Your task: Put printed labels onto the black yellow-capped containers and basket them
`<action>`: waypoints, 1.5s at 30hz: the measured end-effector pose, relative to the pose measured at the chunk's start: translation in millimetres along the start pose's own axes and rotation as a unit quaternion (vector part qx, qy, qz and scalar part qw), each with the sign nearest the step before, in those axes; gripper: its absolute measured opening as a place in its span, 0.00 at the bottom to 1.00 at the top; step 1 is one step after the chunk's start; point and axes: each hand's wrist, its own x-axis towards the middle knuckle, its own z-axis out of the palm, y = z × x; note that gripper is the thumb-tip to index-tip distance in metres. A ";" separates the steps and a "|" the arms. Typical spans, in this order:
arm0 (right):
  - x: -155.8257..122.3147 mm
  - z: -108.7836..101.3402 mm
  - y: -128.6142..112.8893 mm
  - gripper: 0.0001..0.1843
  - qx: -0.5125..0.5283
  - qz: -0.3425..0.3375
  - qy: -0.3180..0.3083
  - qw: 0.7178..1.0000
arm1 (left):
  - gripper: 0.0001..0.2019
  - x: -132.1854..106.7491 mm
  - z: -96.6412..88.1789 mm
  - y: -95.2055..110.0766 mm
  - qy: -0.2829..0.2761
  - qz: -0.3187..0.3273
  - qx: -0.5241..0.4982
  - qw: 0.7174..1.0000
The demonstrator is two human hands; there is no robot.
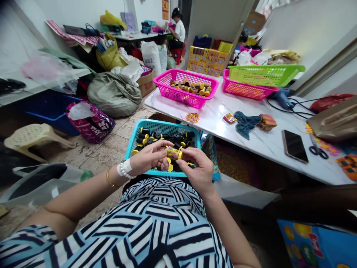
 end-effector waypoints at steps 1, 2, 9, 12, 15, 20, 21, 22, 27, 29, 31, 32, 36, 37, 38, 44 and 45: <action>-0.6 0.8 3.1 0.15 0.001 -0.002 -0.005 1.000 | 0.22 0.3 -2.0 -2.4 0.005 -0.001 0.008 1.000; -1.5 2.0 5.4 0.15 -0.001 -0.009 -0.012 1.000 | 0.20 0.6 -3.6 -4.8 0.010 0.003 0.020 1.000; -6.4 13.2 4.2 0.11 0.071 0.053 0.021 0.996 | 0.13 0.8 6.1 -10.0 0.069 0.186 0.215 0.956; -5.8 12.7 3.5 0.10 0.131 0.122 0.040 0.983 | 0.12 3.9 6.3 -6.4 0.042 0.284 0.344 0.894; -4.5 14.4 8.7 0.11 0.212 0.222 0.035 0.951 | 0.14 14.3 -4.3 -6.6 -0.014 0.347 0.394 0.851; -1.8 22.3 24.6 0.12 0.308 0.322 0.047 0.894 | 0.13 32.9 -22.9 -12.9 -0.048 0.333 0.392 0.856; -1.4 22.5 27.8 0.11 0.315 0.324 0.035 0.891 | 0.13 34.5 -23.8 -14.1 -0.049 0.300 0.370 0.878; -1.1 21.8 30.8 0.11 0.316 0.323 0.017 0.892 | 0.14 35.3 -23.6 -15.2 -0.051 0.254 0.334 0.906; -1.4 12.9 39.0 0.18 0.265 0.282 -0.048 0.921 | 0.22 33.7 -14.5 -23.3 -0.020 0.058 0.106 0.992; -2.4 11.7 39.4 0.19 0.253 0.251 -0.048 0.933 | 0.24 33.1 -10.8 -27.2 0.018 0.038 0.059 0.997; -3.8 13.0 39.4 0.14 0.248 0.215 -0.035 0.944 | 0.25 33.0 -8.5 -30.4 0.025 0.012 0.009 1.000; -4.6 14.2 39.5 0.11 0.247 0.199 -0.028 0.948 | 0.25 33.1 -7.9 -31.5 0.018 -0.003 -0.022 1.000; -7.5 17.8 39.8 0.10 0.246 0.174 -0.011 0.953 | 0.25 34.1 -9.1 -34.7 -0.010 -0.058 -0.120 0.991; -8.2 18.1 40.0 0.11 0.241 0.176 -0.017 0.954 | 0.25 34.3 -9.4 -35.7 -0.007 -0.061 -0.123 0.991; -9.1 18.4 40.3 0.12 0.234 0.180 -0.026 0.955 | 0.25 34.4 -9.4 -36.9 -0.002 -0.061 -0.117 0.991; -15.9 22.7 44.0 0.09 0.215 0.154 0.028 0.964 | 0.30 35.6 -4.5 -41.3 0.042 -0.047 -0.055 0.997; -16.4 23.6 44.4 0.08 0.214 0.152 0.036 0.964 | 0.30 36.4 -4.6 -40.9 0.045 -0.047 -0.046 0.997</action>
